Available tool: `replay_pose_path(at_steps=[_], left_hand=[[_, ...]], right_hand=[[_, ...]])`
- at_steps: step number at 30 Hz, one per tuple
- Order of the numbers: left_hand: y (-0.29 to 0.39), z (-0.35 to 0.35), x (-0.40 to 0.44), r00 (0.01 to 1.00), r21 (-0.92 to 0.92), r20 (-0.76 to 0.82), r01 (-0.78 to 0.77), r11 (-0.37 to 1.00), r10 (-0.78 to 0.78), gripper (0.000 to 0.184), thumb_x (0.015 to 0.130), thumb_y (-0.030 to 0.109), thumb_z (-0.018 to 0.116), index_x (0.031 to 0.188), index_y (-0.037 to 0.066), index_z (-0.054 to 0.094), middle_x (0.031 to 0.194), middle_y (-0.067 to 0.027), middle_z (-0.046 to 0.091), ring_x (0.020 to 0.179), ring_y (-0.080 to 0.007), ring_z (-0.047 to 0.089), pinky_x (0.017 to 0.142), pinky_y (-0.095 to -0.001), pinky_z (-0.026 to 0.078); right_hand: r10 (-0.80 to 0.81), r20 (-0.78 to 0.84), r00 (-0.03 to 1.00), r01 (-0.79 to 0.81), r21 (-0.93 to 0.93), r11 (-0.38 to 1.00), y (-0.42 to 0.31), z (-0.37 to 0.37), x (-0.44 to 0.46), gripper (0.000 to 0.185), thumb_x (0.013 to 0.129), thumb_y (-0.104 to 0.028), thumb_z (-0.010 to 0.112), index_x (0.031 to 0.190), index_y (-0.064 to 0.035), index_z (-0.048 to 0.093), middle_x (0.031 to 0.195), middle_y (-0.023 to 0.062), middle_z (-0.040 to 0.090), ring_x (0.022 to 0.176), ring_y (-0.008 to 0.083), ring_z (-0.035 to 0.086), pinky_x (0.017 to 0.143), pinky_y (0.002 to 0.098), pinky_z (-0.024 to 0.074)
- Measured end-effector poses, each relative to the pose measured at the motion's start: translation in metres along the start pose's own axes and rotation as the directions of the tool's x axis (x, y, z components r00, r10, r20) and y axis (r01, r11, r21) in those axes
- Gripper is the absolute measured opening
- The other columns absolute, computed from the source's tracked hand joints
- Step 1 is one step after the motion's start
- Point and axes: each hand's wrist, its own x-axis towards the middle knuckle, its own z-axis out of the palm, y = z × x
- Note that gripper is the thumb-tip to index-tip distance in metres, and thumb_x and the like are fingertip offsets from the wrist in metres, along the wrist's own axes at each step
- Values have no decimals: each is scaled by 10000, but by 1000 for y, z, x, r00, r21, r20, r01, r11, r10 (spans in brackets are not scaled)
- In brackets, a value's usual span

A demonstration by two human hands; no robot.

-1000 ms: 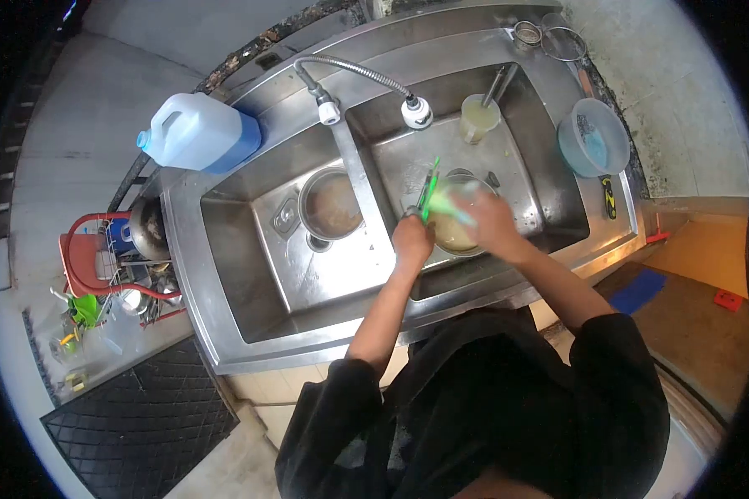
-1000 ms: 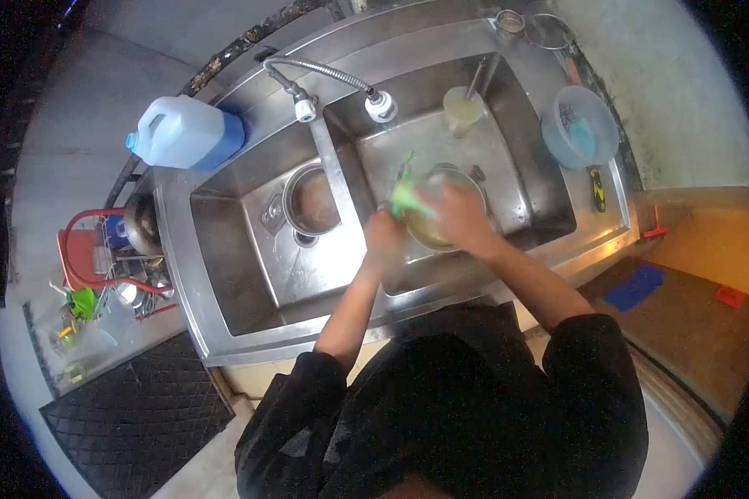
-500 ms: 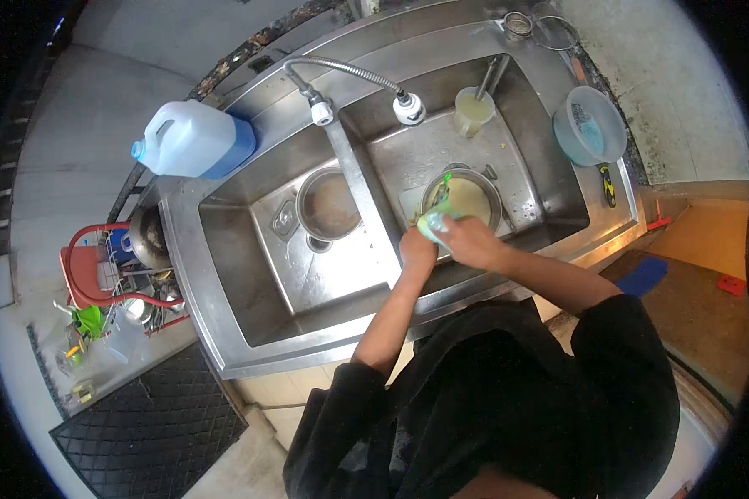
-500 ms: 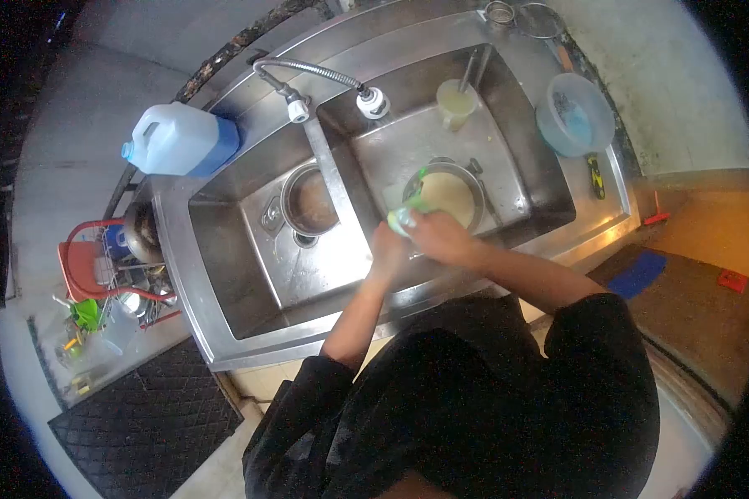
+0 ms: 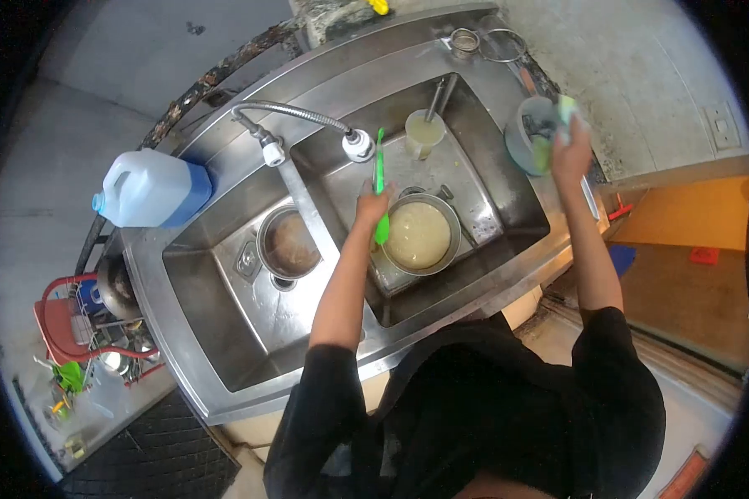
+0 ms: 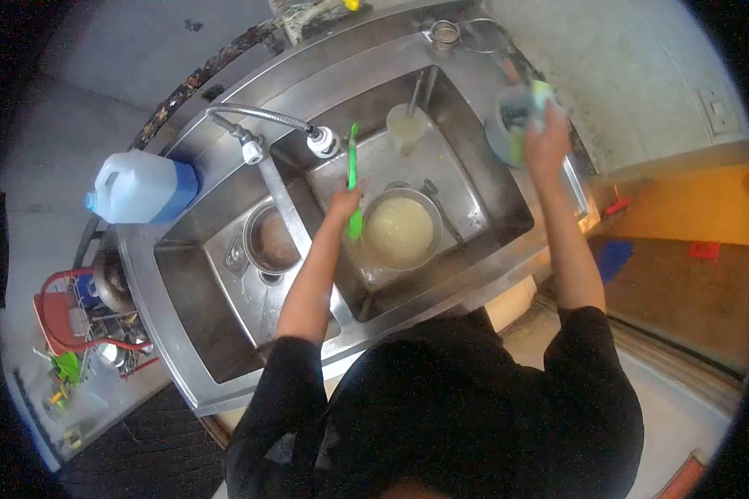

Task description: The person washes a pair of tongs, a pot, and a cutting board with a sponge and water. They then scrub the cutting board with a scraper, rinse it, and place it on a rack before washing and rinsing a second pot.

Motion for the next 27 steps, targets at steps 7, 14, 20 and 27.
replay_pose_path(at_steps=[7,14,20,27], left_hand=[[30,-3,27,998,-457,25,58,888,-52,469,810,446,647,891,-3,536,653,-63,561,554,-186,569,579,-350,476],[-3,12,14,998,-368,-60,-27,929,5,228,812,234,633,718,27,621,683,-104,641,585,-182,604,594,-343,482],[-16,32,-3,955,-186,-295,-51,981,-6,249,719,239,648,826,14,649,827,-201,652,793,-335,639,713,-409,502],[3,3,-23,963,-383,-270,-126,915,19,520,651,320,716,1053,22,577,1005,-228,617,972,-362,590,853,-430,456]], right_hand=[[265,299,917,-84,-504,860,36,11,2,474,795,-287,616,1213,-81,533,1024,249,557,970,390,534,821,448,426],[-302,563,770,155,294,943,-127,91,-57,514,773,-318,666,1149,7,535,1067,217,577,1016,373,544,889,431,419],[35,999,5,-910,-10,415,-174,259,-177,476,793,-368,637,1081,-4,530,973,98,581,885,224,579,783,370,457],[-116,985,131,-901,167,400,-166,307,-133,302,854,-351,616,893,-75,499,661,18,468,616,177,527,567,327,474]])
